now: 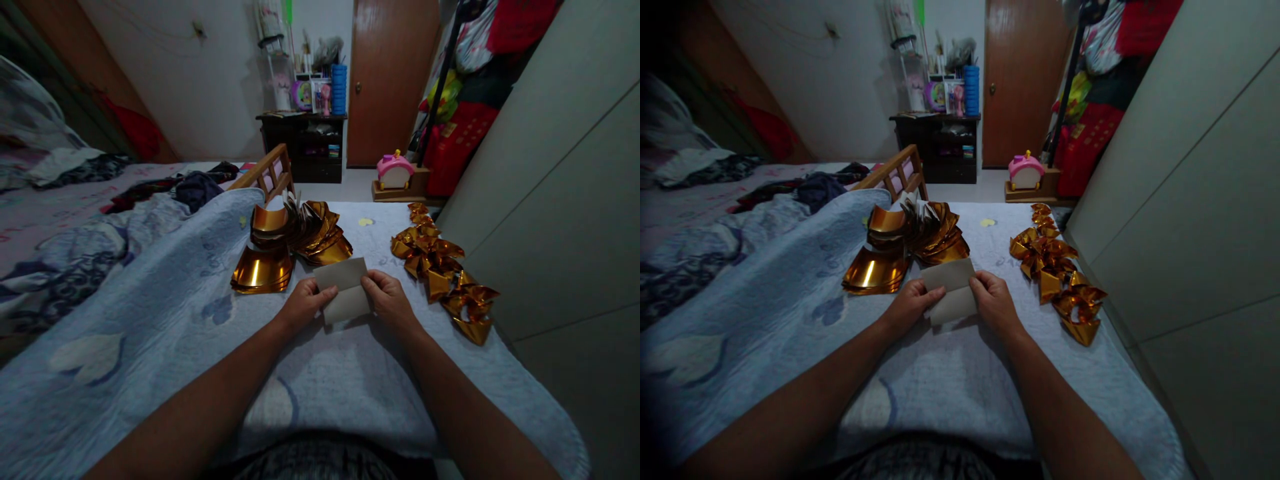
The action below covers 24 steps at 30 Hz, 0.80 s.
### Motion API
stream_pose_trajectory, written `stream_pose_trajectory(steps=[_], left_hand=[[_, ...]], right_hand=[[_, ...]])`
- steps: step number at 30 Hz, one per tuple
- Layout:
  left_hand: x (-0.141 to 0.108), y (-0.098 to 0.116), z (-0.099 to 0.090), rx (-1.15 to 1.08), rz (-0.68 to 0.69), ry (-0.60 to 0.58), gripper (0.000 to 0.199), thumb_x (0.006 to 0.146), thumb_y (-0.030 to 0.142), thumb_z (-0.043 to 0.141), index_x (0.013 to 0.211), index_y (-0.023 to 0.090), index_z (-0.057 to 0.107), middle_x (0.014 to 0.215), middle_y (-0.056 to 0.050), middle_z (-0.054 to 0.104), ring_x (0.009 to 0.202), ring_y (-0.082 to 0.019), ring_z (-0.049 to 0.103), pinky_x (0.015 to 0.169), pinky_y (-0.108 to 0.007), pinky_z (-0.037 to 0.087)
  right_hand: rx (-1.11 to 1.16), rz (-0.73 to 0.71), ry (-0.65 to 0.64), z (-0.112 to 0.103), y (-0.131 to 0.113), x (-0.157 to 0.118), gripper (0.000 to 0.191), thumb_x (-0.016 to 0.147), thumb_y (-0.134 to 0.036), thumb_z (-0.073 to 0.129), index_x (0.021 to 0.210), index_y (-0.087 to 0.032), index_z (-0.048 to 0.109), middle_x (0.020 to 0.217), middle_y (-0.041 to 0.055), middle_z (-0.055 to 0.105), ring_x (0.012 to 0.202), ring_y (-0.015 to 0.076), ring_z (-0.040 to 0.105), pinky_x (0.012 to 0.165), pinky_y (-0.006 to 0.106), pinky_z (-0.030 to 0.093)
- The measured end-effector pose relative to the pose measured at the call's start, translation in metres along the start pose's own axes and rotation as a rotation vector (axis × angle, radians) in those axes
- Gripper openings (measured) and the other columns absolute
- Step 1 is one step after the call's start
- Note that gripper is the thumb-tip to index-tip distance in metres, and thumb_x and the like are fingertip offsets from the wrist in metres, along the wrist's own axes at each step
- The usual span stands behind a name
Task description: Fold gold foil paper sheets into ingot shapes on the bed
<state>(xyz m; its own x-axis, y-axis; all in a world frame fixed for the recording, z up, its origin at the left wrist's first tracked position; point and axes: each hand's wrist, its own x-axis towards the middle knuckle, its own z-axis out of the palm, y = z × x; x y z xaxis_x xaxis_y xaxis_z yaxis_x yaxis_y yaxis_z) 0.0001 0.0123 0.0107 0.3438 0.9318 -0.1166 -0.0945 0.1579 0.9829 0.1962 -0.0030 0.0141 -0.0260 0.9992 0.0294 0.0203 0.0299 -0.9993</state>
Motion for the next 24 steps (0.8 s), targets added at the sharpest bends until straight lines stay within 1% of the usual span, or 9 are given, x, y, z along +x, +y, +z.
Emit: stream_pose_trajectory(steps=[4,10,14,17,20,24], left_hand=[[-0.0001,-0.0005,-0.0003,0.008,-0.006,0.022,0.044,0.071,0.050,0.081,0.085,0.010,0.072,0.070,-0.005,0.067,0.056,-0.012,0.054,0.049,-0.021,0.040],[0.0018,-0.0020,-0.0026,0.042,0.013,0.023,0.043,0.068,0.050,0.083,0.079,0.010,0.072,0.070,-0.006,0.068,0.058,-0.012,0.056,0.051,-0.022,0.042],[0.0009,-0.0041,-0.0035,0.022,-0.017,0.002,0.045,0.066,0.048,0.085,0.084,0.009,0.072,0.075,-0.007,0.071,0.063,-0.015,0.060,0.056,-0.023,0.046],[0.0000,-0.0051,-0.0029,0.008,-0.061,-0.021,0.045,0.069,0.050,0.083,0.086,0.010,0.072,0.073,-0.006,0.070,0.060,-0.014,0.059,0.055,-0.023,0.045],[0.0000,-0.0044,-0.0016,0.003,-0.075,-0.017,0.046,0.072,0.053,0.080,0.088,0.010,0.072,0.070,-0.005,0.069,0.057,-0.013,0.058,0.053,-0.023,0.044],[0.0013,-0.0010,-0.0006,-0.011,-0.036,-0.018,0.052,0.072,0.054,0.080,0.097,0.010,0.073,0.074,-0.006,0.071,0.060,-0.014,0.059,0.056,-0.024,0.046]], right_hand=[[-0.002,-0.014,-0.002,0.0000,0.0010,0.0008,0.029,0.084,-0.045,0.063,0.090,-0.017,0.071,0.078,0.0027,0.067,0.068,0.0165,0.056,0.058,0.026,0.043],[0.014,0.016,-0.061,0.0013,0.0058,0.0030,0.031,0.077,-0.042,0.069,0.093,-0.016,0.069,0.080,0.0028,0.068,0.069,0.0166,0.058,0.059,0.026,0.044],[0.019,0.021,-0.125,0.0026,0.0062,0.0019,0.031,0.079,-0.042,0.068,0.096,-0.015,0.069,0.084,0.0040,0.069,0.071,0.0172,0.058,0.061,0.026,0.045],[0.004,0.013,-0.151,0.0024,0.0043,0.0007,0.033,0.081,-0.043,0.065,0.099,-0.015,0.070,0.085,0.0044,0.069,0.072,0.0176,0.058,0.061,0.027,0.045],[-0.023,0.023,-0.139,0.0016,0.0019,0.0001,0.033,0.083,-0.044,0.063,0.098,-0.016,0.070,0.083,0.0040,0.068,0.072,0.0177,0.058,0.060,0.027,0.045],[-0.040,0.009,-0.092,0.0013,0.0005,0.0004,0.030,0.085,-0.045,0.060,0.092,-0.017,0.069,0.081,0.0028,0.067,0.071,0.0170,0.057,0.059,0.026,0.044]])
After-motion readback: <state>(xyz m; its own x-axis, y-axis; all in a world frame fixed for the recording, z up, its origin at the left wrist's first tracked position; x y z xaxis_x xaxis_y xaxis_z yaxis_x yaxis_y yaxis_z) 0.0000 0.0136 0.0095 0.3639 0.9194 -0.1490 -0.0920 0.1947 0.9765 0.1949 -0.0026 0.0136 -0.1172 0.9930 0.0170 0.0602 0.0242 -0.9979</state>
